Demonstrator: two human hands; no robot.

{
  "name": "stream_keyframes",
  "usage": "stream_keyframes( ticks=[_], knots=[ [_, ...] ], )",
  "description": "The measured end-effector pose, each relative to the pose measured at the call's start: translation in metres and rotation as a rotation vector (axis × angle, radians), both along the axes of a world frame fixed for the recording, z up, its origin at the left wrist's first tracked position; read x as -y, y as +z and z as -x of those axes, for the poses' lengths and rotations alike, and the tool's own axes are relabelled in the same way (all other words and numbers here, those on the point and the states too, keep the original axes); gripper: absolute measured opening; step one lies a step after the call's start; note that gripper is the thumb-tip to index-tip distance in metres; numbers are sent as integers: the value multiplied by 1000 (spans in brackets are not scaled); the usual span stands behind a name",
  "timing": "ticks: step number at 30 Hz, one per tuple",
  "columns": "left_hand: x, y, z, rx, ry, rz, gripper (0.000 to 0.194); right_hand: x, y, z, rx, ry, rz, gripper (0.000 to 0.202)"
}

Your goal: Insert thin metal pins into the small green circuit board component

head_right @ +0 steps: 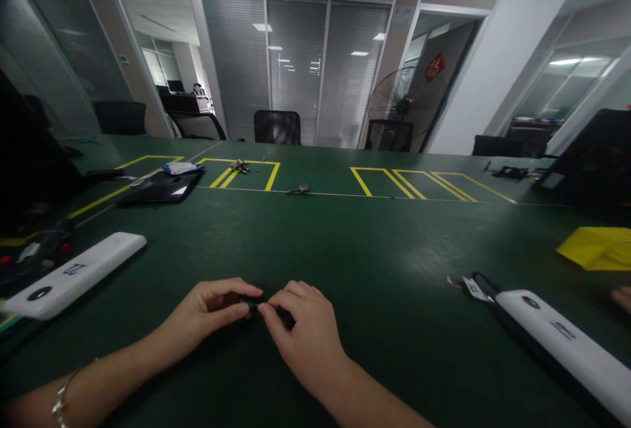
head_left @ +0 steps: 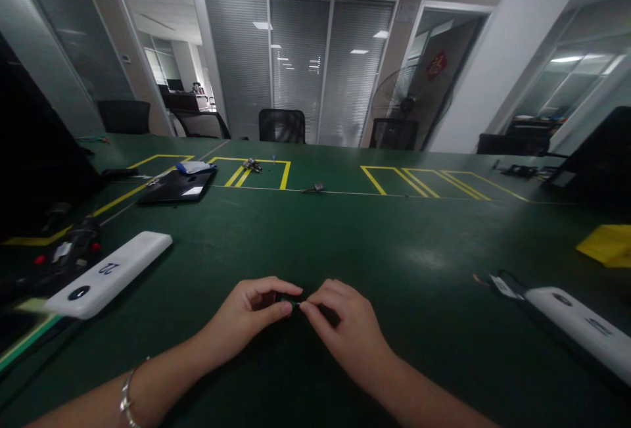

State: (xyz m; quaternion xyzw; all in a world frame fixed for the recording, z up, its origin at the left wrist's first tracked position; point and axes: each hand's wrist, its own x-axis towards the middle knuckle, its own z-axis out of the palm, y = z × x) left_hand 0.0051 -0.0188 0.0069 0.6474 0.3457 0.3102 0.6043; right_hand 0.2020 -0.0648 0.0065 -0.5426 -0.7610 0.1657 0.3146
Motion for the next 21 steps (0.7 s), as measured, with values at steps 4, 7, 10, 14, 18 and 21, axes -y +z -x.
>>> stream_keyframes(
  ticks=[4,7,10,14,18,21],
  knots=[
    [2,-1,0,57,52,5,25,0,0,0,-62,-33,3,19],
    [2,1,0,67,90,16,20,-1,1,-1,-94,-35,15,20],
    [1,1,-1,39,124,6,19,-1,3,-2,-106,-32,20,21],
    [-2,-2,0,-24,112,-119,13,-2,3,-2,-123,-32,17,20],
    [-2,-3,2,-153,82,-232,12,-2,1,-2,-132,-26,5,19],
    [2,-1,2,-209,61,-186,32,-2,0,-2,-134,-20,4,20]
  ],
)
